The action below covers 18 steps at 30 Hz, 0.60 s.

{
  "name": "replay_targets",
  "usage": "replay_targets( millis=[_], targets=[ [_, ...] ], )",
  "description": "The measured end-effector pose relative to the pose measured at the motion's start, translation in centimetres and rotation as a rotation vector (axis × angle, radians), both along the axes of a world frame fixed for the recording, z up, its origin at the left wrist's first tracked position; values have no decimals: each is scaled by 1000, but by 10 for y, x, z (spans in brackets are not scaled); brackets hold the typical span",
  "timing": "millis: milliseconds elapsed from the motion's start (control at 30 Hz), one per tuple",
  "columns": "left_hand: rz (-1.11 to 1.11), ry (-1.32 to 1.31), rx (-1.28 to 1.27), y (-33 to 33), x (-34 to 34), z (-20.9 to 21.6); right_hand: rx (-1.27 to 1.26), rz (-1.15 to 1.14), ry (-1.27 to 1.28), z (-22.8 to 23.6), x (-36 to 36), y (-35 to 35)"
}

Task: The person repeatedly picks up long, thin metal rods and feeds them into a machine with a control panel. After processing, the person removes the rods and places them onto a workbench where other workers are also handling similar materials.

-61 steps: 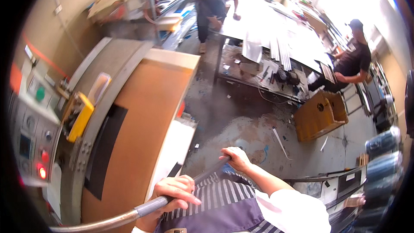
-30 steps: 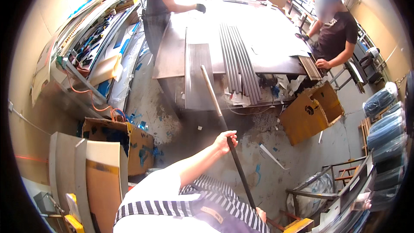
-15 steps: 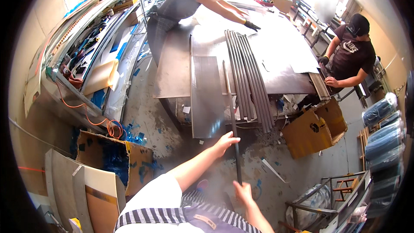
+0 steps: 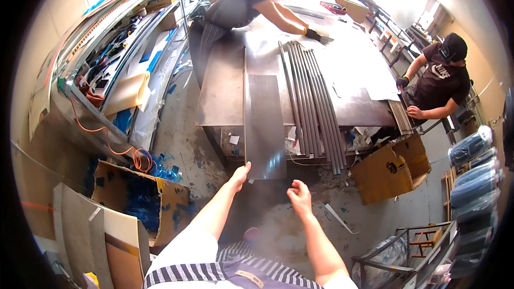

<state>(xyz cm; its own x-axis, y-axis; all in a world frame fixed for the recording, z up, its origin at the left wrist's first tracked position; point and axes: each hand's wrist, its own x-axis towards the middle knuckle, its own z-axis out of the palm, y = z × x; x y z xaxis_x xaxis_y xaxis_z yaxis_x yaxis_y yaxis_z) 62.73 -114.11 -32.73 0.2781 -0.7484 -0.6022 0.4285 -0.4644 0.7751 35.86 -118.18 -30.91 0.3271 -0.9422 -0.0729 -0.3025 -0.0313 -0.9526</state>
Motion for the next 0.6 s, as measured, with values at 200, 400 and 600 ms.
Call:
replay_targets(
  millis=[200, 400, 600],
  targets=[
    [-83, -128, 27, 42, -60, 9, -279, 231, 286, 82, 40, 30],
    [-438, -95, -249, 125, -174, 62, -439, 322, 857, 112, 47, 51],
    [-806, -1032, -277, 62, -86, 68, -282, 336, 601, 141, -55, 105]
  ],
)
